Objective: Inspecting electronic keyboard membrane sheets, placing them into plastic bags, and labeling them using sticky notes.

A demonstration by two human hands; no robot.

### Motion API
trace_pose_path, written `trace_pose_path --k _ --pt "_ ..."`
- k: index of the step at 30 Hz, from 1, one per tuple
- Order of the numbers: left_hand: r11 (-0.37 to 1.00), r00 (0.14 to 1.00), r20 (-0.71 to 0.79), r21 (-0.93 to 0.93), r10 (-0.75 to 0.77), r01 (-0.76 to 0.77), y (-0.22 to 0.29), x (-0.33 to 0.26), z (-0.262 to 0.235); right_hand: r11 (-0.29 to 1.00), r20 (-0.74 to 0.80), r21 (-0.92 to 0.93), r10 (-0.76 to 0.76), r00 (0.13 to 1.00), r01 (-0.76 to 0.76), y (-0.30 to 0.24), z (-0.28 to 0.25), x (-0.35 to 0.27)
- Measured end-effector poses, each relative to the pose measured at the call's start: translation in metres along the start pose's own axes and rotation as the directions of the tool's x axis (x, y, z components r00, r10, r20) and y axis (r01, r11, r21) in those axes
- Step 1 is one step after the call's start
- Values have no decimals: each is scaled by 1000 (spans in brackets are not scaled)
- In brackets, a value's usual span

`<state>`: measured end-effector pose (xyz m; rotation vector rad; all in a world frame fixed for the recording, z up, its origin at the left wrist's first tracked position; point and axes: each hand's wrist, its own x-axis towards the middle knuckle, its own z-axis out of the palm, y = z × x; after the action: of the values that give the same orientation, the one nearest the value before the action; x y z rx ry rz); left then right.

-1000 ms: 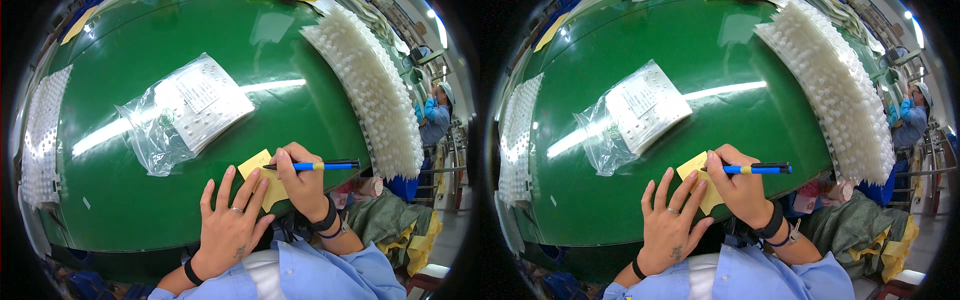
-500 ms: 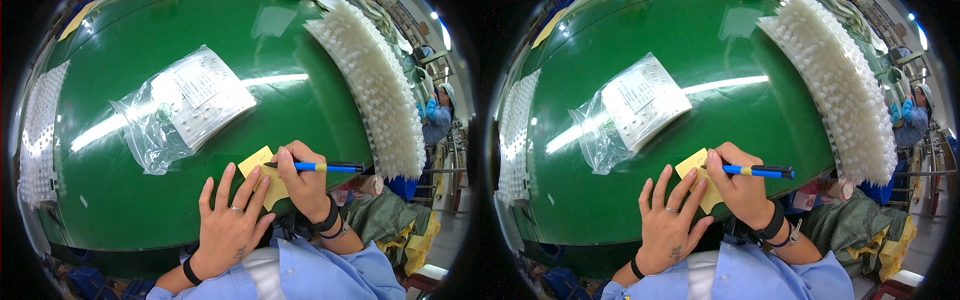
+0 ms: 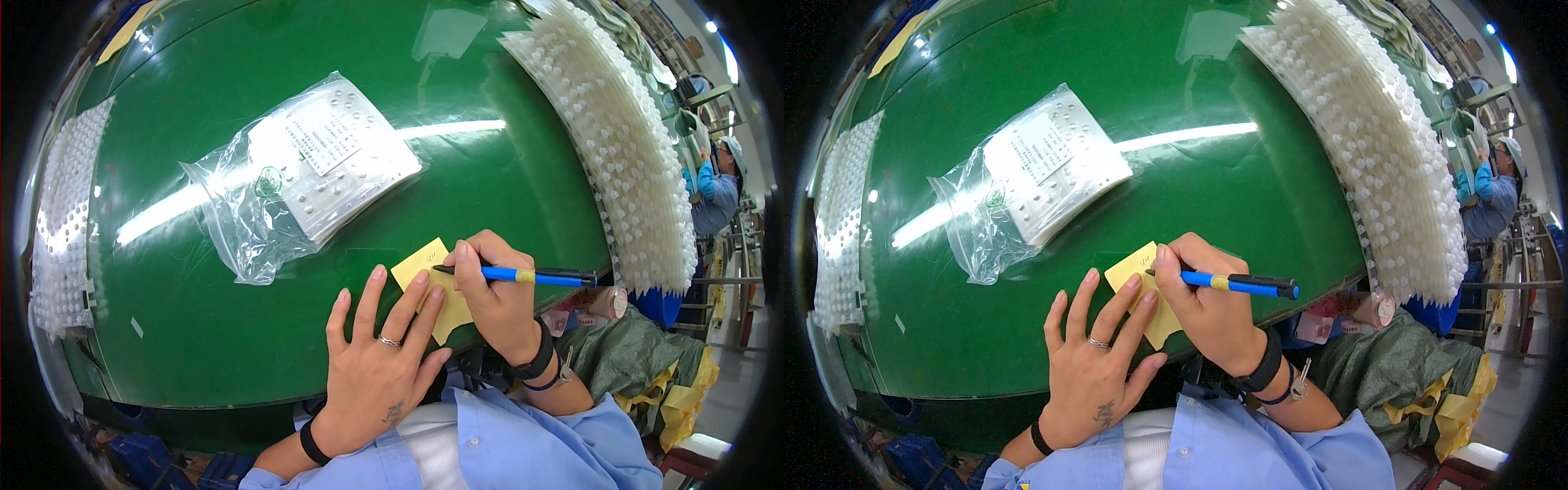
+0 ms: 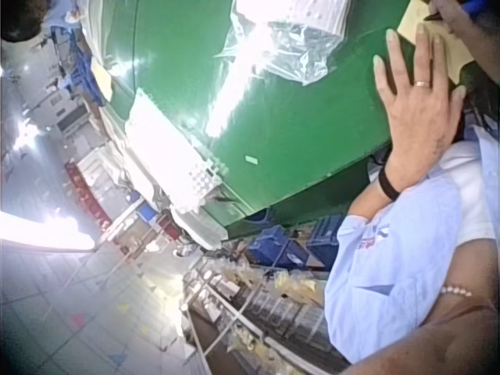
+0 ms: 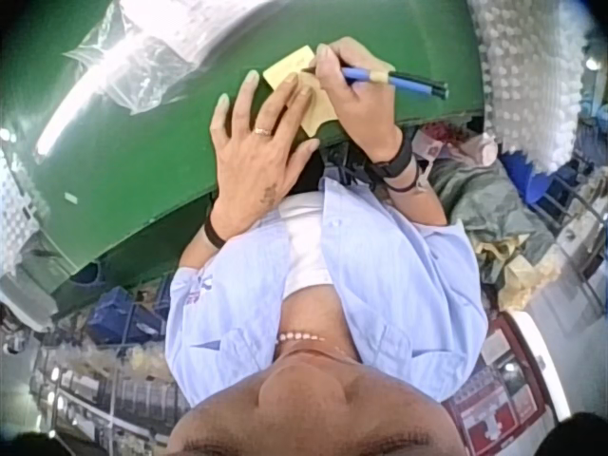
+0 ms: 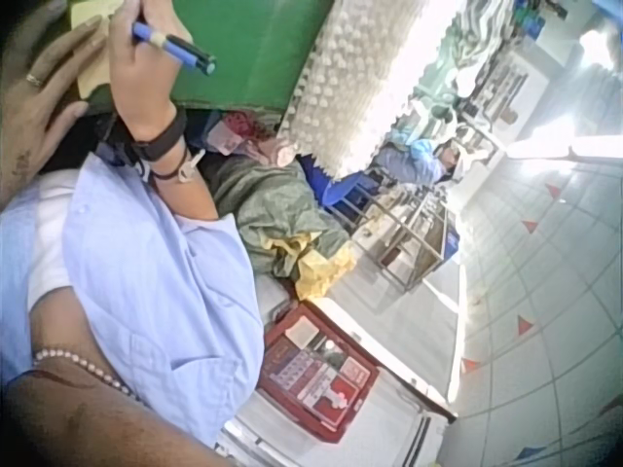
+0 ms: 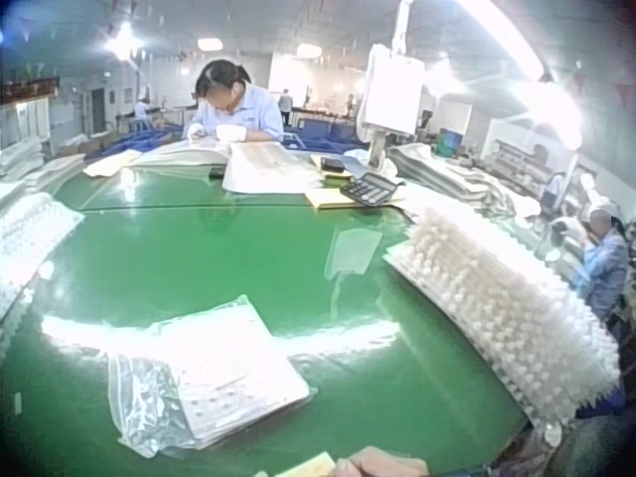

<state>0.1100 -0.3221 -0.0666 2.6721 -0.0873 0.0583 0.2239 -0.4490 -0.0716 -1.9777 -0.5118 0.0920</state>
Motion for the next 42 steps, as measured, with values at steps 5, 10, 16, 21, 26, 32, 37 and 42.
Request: trace_pose_path --k 5,10,16,21,26,32,37,42 --pt "1000 1000 -6 -2 3 -3 0 0 0 1000 3 5 -17 1000 17 2 1 0" --pt "1000 1000 9 -8 2 -2 0 0 0 1000 5 5 6 1000 -6 4 1 -1" --pt "1000 1000 8 -2 -2 2 0 0 -1 995 -34 85 56 998 -53 3 0 -2" --pt "1000 1000 -1 -1 -21 21 1 0 -2 993 -43 72 92 995 -88 2 -1 -2" --pt "1000 1000 -4 -4 -19 19 1 1 -2 999 -32 34 24 999 -23 3 0 -3" --pt "1000 1000 -3 -11 -24 24 1 0 -2 1000 -21 17 15 1000 -14 3 1 -3" --pt "1000 1000 5 -10 -22 22 1 0 -2 1000 -23 5 -3 1000 3 3 1 -2" --pt "1000 1000 -10 -9 -19 19 1 0 -2 1000 -57 -15 -14 998 13 4 3 -4"
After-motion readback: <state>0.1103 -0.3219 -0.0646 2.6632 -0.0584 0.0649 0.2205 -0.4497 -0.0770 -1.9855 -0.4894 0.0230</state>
